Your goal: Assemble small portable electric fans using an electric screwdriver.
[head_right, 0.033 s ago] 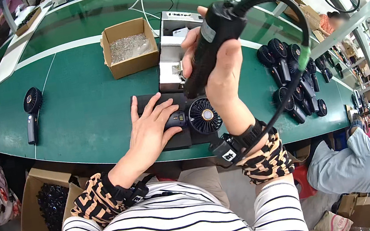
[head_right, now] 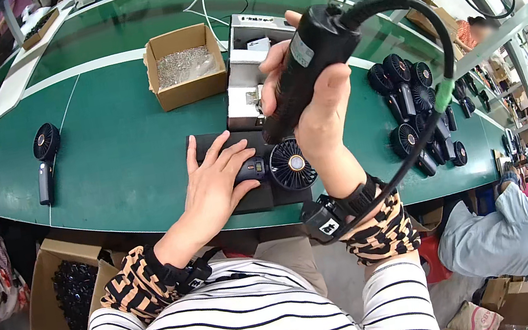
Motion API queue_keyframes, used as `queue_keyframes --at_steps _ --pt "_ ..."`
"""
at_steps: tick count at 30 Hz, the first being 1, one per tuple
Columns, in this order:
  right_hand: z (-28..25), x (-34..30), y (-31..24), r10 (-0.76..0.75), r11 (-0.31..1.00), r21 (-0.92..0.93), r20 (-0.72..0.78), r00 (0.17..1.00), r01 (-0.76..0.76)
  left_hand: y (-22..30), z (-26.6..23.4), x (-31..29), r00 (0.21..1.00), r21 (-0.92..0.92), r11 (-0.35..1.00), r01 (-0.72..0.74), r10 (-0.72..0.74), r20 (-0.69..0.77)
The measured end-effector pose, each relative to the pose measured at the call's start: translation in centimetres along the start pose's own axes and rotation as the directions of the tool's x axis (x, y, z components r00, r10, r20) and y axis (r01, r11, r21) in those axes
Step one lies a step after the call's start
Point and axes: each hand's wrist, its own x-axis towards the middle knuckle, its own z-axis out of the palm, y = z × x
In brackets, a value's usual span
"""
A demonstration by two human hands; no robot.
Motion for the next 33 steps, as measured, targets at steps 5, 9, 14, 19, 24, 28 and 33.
queue_keyframes --at_steps 5,9,14,19,24,28,33 --pt "0.5 -1.2 -0.6 0.038 0.999 -0.011 -0.007 0.999 -0.038 0.1 0.0 0.1 1.000 0.000 1.000 0.004 -0.004 0.006" --pt "0.3 -1.4 -0.4 0.043 0.999 0.031 -0.025 0.999 -0.042 0.2 0.1 0.3 1.000 0.001 1.000 -0.002 0.002 0.010" --pt "-0.1 0.6 -1.2 -0.048 0.998 -0.030 -0.033 0.998 0.047 0.1 0.2 0.0 1.000 -0.028 0.999 0.021 -0.021 0.009" --pt "-0.6 4.1 0.4 -0.133 0.987 -0.095 -0.030 0.991 0.130 0.0 0.1 0.0 0.999 -0.013 0.999 0.030 -0.030 0.016" --pt "-0.8 3.9 1.7 -0.113 0.991 -0.079 -0.022 0.993 0.111 0.1 0.0 0.1 0.999 -0.034 0.999 0.032 -0.031 0.021" --pt "-0.7 3.5 2.0 -0.077 0.996 -0.039 -0.016 0.997 0.077 0.1 -0.1 0.0 0.999 -0.029 0.999 0.035 -0.035 0.008" --pt "-0.3 2.1 1.3 -0.013 1.000 -0.015 -0.017 1.000 0.013 0.1 0.1 -0.1 1.000 -0.025 0.999 0.022 -0.022 -0.002"
